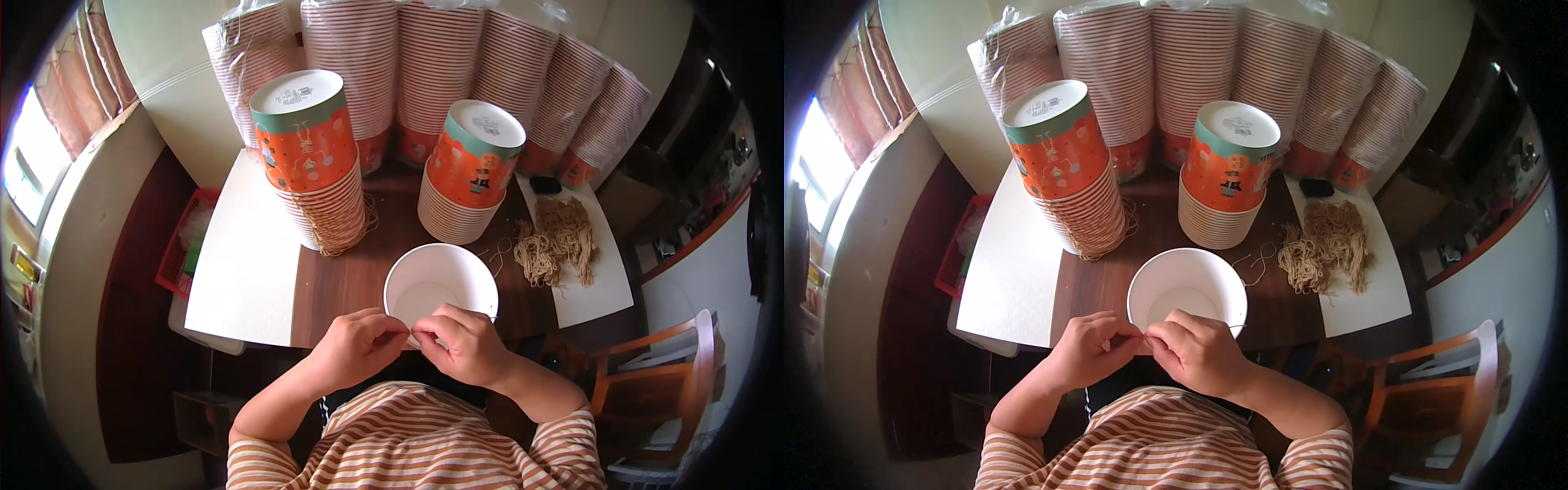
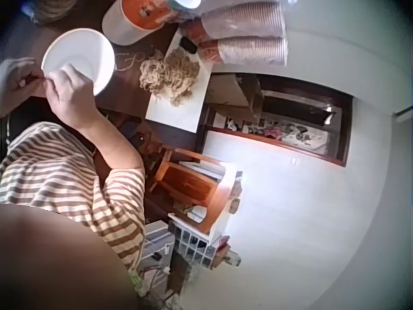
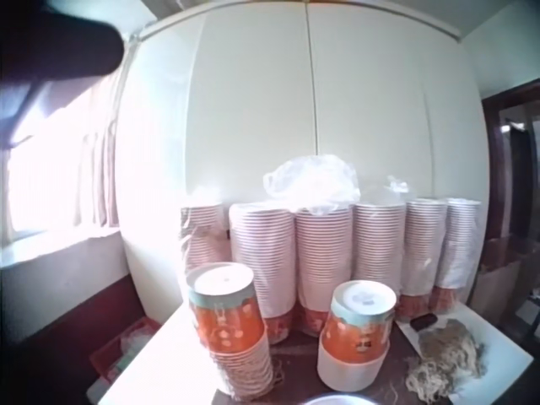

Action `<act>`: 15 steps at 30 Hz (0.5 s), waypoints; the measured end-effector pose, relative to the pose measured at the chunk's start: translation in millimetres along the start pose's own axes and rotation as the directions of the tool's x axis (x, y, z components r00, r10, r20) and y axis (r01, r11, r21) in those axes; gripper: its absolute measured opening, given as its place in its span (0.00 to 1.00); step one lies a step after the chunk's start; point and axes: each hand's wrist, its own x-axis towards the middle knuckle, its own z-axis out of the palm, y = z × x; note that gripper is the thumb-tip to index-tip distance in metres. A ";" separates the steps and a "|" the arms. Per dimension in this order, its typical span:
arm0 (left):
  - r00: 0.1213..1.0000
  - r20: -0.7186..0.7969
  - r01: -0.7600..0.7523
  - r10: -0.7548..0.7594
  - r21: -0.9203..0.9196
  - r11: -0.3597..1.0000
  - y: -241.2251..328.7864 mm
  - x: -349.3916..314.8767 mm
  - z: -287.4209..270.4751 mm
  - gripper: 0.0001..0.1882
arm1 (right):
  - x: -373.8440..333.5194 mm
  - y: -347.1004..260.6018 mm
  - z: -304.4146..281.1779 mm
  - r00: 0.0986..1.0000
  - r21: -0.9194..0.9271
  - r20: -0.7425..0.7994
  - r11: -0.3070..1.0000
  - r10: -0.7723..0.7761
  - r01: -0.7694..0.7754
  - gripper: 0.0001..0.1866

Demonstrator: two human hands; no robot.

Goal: Attaching carrying strings to paper buckets.

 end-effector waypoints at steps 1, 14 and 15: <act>1.000 -0.027 -0.009 0.010 0.015 1.000 0.4 -0.9 1.0 0.06 | -0.7 -0.5 0.9 1.000 0.001 -0.002 1.000 -0.001 0.001 0.08; 0.968 0.080 0.250 -0.237 -0.352 0.902 -13.7 -8.9 8.8 0.07 | -6.3 4.0 0.1 0.993 -0.076 0.036 0.991 -0.110 0.112 0.11; 0.976 0.075 0.219 -0.206 -0.322 0.921 -9.6 -8.5 7.8 0.07 | -6.6 4.3 -0.5 0.990 -0.111 0.041 0.984 -0.135 0.138 0.11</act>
